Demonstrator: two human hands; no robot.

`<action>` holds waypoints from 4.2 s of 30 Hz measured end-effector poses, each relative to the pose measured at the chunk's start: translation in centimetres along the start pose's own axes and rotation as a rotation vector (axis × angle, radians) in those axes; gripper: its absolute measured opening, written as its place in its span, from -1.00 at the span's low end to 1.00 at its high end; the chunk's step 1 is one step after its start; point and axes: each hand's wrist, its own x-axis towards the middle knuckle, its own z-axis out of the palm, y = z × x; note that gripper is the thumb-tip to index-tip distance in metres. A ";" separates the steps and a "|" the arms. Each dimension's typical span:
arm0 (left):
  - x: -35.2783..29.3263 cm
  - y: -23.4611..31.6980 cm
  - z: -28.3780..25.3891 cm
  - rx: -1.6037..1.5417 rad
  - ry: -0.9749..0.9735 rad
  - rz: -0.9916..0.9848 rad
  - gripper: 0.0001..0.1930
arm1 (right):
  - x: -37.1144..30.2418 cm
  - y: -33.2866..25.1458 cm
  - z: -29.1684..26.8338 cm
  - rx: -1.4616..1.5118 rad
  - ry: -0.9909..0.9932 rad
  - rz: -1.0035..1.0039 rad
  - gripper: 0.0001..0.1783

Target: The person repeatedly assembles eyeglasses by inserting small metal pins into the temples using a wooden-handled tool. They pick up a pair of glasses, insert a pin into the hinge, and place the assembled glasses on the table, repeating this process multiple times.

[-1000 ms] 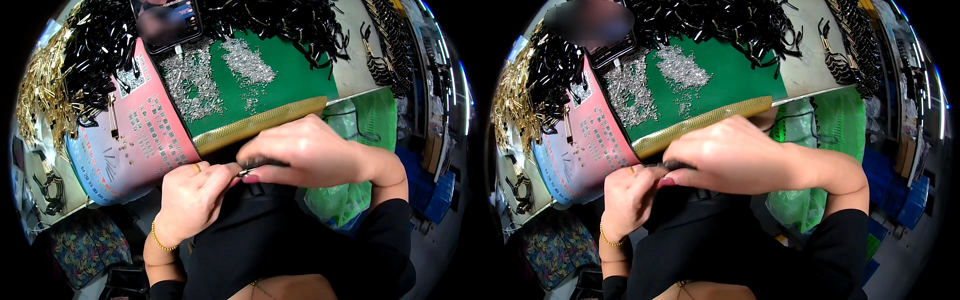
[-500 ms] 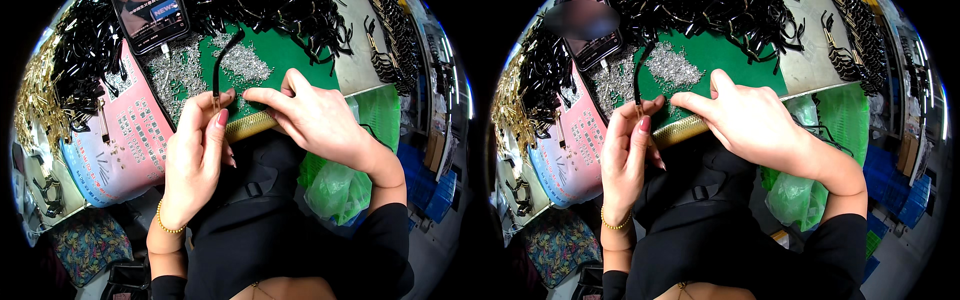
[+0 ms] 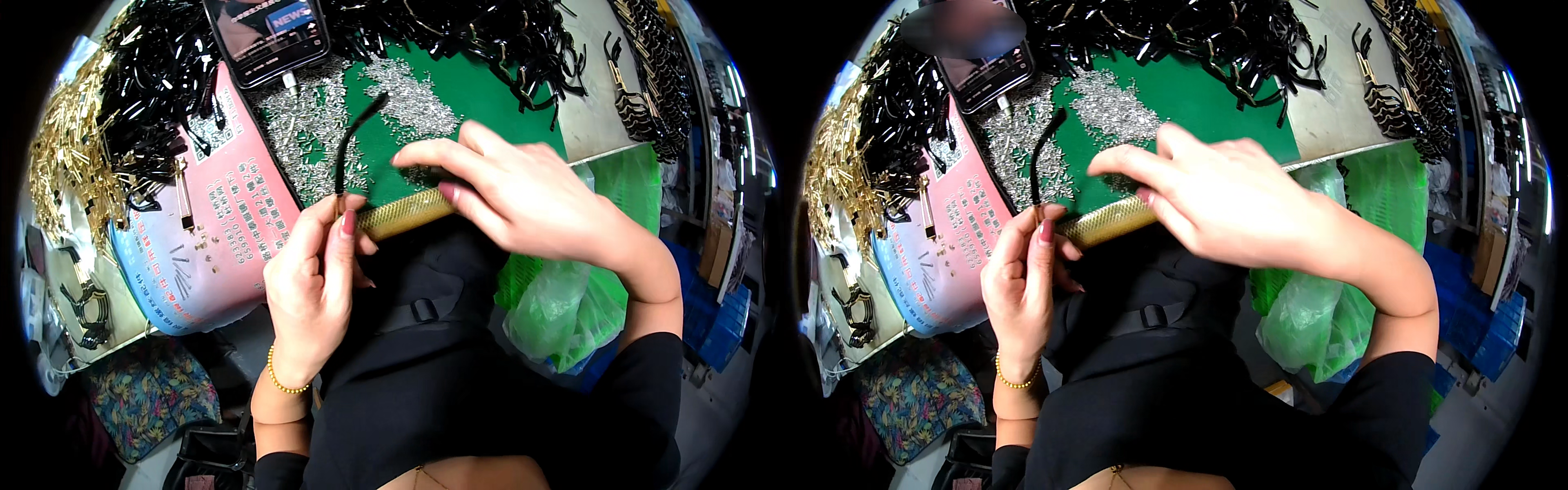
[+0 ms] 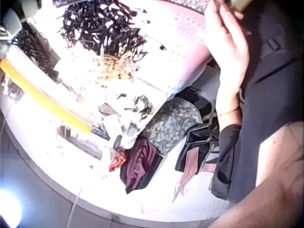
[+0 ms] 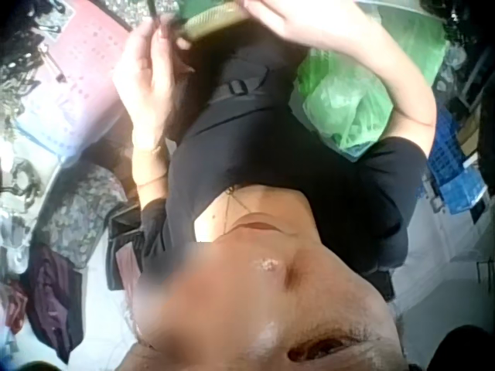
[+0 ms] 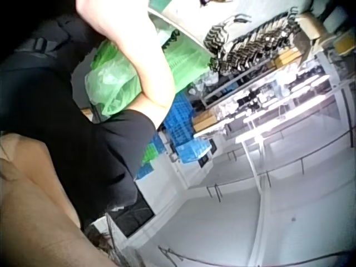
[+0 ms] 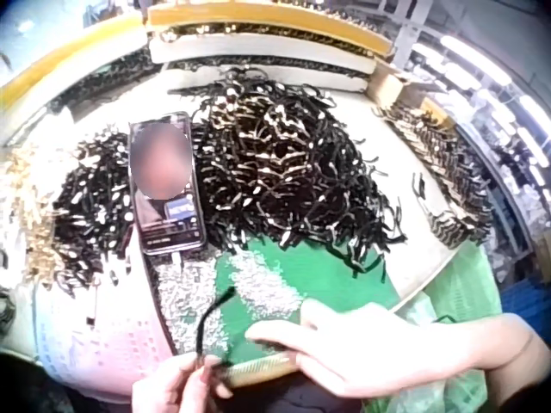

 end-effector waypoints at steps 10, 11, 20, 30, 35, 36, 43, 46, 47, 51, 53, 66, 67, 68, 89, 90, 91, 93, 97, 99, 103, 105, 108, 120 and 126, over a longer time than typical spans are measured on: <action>0.1 -1.0 0.5 0.123 0.053 0.100 -0.77 | 1.6 -3.2 -1.4 1.051 -0.386 0.445 -0.43; 0.2 -1.1 0.6 0.129 0.069 0.107 -0.77 | 1.6 -3.1 -1.4 1.053 -0.387 0.439 -0.43; 1.1 -3.1 0.8 0.732 0.218 0.794 -0.68 | 1.0 -2.8 -2.0 1.248 -0.474 0.541 -0.48; 1.6 -2.0 -8.8 0.473 0.710 0.394 -0.80 | 9.3 -6.5 1.2 -0.061 0.155 -0.249 -0.76; 2.5 -1.5 -10.2 0.832 0.695 0.090 -0.83 | 19.3 -9.3 4.0 -0.566 0.394 -0.386 -0.82; 2.2 -1.5 -10.5 0.878 0.692 0.099 -0.83 | 19.6 -9.9 4.0 -0.568 0.300 -0.328 -0.82; 1.0 -2.8 -10.6 0.575 0.756 0.242 -0.92 | 16.3 -8.4 2.9 -0.330 0.179 -0.415 -0.81; 0.3 -1.9 -9.7 0.384 0.611 0.259 -0.77 | 13.4 -8.9 -0.4 -0.055 -0.075 -0.191 -0.70; -0.8 -1.8 -9.3 0.266 0.551 0.237 -0.72 | 11.9 -8.2 -0.5 0.202 -0.058 -0.223 -0.71; -2.4 -0.2 -6.0 -0.198 0.144 0.157 -0.85 | 5.6 -5.1 -1.2 0.608 -0.100 -0.081 -0.75; -2.2 -0.3 -4.7 -0.376 -0.010 0.138 -0.85 | 3.3 -4.8 -1.2 0.649 -0.131 0.050 -0.73; -1.0 0.1 -1.1 0.401 -0.076 0.454 -0.80 | -1.0 -2.1 0.3 0.866 -0.070 0.102 -0.68; -0.9 0.2 -1.2 0.437 -0.117 0.468 -0.81 | -1.0 -2.1 0.2 0.835 -0.070 0.086 -0.68; -0.8 0.5 -1.4 0.474 -0.153 0.481 -0.81 | -0.9 -2.2 0.1 0.803 -0.073 0.067 -0.68; -0.5 0.3 -3.2 0.802 -0.278 0.733 -0.84 | -1.9 -3.7 0.3 0.190 0.000 -0.211 -0.79; -0.5 0.0 -3.2 0.788 -0.293 0.699 -0.86 | -1.6 -3.1 0.6 0.254 0.083 -0.226 -0.76; -0.8 -0.1 -3.2 0.774 -0.307 0.665 -0.89 | -1.8 -2.7 -0.4 0.289 0.048 -0.087 -0.69; -1.4 -0.7 -3.2 0.676 -0.262 0.565 -0.93 | -1.9 -1.7 -1.9 0.349 -0.014 0.224 -0.57; -2.0 0.2 -2.5 0.221 -0.242 0.135 -0.73 | -2.3 -0.3 -0.2 -0.195 0.079 0.068 -0.66; -2.1 -0.3 -0.9 -0.087 -0.113 0.051 -0.74 | -1.9 -0.2 0.3 -0.219 0.092 0.009 -0.61; -1.7 0.0 -0.4 -0.316 -0.054 -0.015 -0.75 | -1.7 0.2 0.7 -0.218 0.079 0.012 -0.54; -1.7 -0.3 -0.7 -0.318 -0.050 -0.003 -0.74 | -1.5 0.1 0.5 -0.227 0.059 0.029 -0.55; -1.6 -0.8 -0.7 -0.292 -0.017 0.024 -0.71 | -1.3 0.3 0.6 -0.219 0.069 -0.025 -0.54; -0.5 -0.3 -1.1 -0.160 -0.015 0.014 -0.70 | 0.4 -0.9 0.7 0.382 -0.114 -0.008 -0.49; -0.7 -0.3 -0.8 -0.044 0.023 0.058 -0.71 | 1.9 -4.1 -2.1 1.160 -0.467 0.445 -0.42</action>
